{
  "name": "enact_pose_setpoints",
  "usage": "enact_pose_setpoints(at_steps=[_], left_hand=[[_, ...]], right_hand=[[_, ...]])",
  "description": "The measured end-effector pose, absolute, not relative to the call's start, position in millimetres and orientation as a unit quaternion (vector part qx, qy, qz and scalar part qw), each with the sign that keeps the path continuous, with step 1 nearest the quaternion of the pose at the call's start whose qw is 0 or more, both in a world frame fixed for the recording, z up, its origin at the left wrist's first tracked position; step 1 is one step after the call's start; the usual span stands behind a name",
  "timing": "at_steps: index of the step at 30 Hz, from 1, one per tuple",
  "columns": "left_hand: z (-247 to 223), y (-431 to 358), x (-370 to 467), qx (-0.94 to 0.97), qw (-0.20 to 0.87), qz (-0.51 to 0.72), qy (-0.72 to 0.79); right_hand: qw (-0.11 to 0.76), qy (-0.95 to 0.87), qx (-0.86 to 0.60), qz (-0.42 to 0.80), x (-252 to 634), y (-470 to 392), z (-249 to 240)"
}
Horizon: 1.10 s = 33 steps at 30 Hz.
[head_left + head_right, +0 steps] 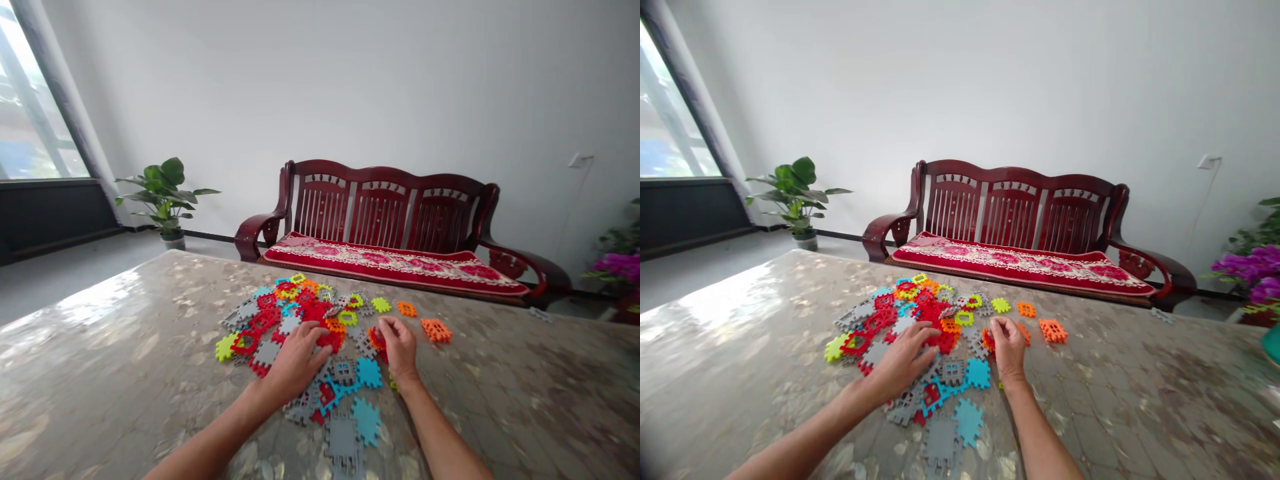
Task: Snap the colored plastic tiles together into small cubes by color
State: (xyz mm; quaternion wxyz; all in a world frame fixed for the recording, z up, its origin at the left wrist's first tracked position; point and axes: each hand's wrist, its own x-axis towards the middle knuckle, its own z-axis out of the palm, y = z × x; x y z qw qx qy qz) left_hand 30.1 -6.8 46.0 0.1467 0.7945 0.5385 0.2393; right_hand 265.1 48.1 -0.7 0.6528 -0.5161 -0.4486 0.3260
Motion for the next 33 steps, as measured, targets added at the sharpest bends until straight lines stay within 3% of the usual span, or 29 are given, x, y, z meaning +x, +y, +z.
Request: enact_pose_setpoints(at_steps=[8, 15, 22, 25, 33], left_hand=[[25.4, -65.9, 40.6, 0.916, 0.104, 0.072, 0.380], [1.0, -33.0, 79.8, 0.895, 0.006, 0.131, 0.427], [6.8, -2.4, 92.2, 0.845, -0.087, 0.185, 0.493], [13.9, 4.8, 68.4, 0.805, -0.094, 0.228, 0.540], [13.7, 12.6, -10.0, 0.667, -0.116, 0.297, 0.674]], right_hand=[[0.659, -0.452, -0.519, 0.304, 263.2, 47.7, 0.0], [0.662, -0.453, -0.523, 0.289, 263.2, 44.8, 4.6], [0.648, -0.499, -0.517, 0.253, 267.0, 45.9, 1.0], [0.587, -0.608, -0.500, 0.193, 263.2, 39.9, 3.5], [0.299, -0.826, -0.468, 0.097, 226.8, 13.3, 23.3]])
